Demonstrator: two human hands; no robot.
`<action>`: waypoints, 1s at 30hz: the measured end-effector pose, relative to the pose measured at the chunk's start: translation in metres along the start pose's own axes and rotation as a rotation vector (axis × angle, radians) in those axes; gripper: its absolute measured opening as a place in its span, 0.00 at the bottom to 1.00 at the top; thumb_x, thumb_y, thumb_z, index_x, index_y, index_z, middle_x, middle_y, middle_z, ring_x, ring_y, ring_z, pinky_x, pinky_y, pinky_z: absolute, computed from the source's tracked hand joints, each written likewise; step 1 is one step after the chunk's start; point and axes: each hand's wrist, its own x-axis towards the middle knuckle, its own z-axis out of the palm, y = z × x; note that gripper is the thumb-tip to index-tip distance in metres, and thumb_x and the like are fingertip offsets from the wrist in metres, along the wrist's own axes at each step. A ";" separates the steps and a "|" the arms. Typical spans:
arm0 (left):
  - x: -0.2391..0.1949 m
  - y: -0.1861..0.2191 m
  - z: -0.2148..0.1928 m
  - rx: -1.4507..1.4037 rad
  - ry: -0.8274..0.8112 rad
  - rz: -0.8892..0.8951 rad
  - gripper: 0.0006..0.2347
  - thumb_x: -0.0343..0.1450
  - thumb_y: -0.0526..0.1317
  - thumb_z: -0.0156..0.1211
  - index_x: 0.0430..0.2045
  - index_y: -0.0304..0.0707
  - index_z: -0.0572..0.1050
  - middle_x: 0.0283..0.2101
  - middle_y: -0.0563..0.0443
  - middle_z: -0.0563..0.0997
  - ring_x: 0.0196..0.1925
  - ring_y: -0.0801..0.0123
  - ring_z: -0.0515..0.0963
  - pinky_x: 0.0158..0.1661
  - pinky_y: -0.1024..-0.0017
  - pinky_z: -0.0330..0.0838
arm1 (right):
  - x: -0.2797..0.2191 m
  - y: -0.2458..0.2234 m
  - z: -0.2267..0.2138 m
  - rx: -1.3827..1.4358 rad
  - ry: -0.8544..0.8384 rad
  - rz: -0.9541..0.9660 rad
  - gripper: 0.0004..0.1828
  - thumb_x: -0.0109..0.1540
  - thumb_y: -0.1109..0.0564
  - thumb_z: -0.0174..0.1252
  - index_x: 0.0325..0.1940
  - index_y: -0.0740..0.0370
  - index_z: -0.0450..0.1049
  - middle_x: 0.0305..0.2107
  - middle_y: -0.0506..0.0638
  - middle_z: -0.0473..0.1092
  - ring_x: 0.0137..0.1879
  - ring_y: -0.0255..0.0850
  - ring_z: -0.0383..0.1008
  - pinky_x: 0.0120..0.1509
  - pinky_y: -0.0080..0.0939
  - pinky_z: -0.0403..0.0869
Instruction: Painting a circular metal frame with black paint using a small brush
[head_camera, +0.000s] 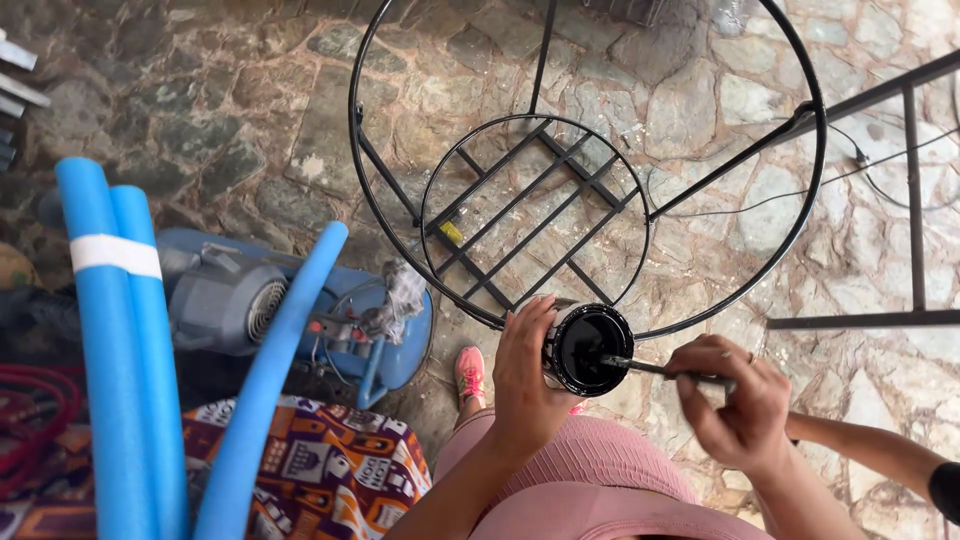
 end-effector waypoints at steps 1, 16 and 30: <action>0.003 -0.004 -0.006 0.000 -0.012 -0.005 0.36 0.61 0.34 0.77 0.63 0.30 0.61 0.68 0.36 0.69 0.73 0.45 0.67 0.74 0.45 0.55 | 0.002 -0.003 0.007 0.089 0.068 0.092 0.07 0.63 0.63 0.52 0.37 0.72 0.70 0.28 0.57 0.75 0.27 0.42 0.76 0.32 0.35 0.73; 0.033 -0.040 -0.052 -0.187 -0.163 -0.040 0.44 0.53 0.39 0.87 0.62 0.30 0.61 0.66 0.36 0.71 0.71 0.44 0.70 0.70 0.51 0.64 | 0.009 -0.016 0.070 0.421 0.608 0.672 0.07 0.70 0.65 0.47 0.41 0.73 0.67 0.25 0.58 0.65 0.20 0.37 0.57 0.15 0.31 0.63; 0.051 -0.030 -0.034 -0.211 -0.184 -0.115 0.45 0.53 0.37 0.85 0.64 0.33 0.61 0.65 0.37 0.72 0.69 0.47 0.72 0.69 0.56 0.66 | -0.021 -0.008 0.029 0.463 0.561 0.640 0.09 0.67 0.63 0.48 0.46 0.74 0.69 0.34 0.59 0.69 0.25 0.44 0.72 0.24 0.34 0.74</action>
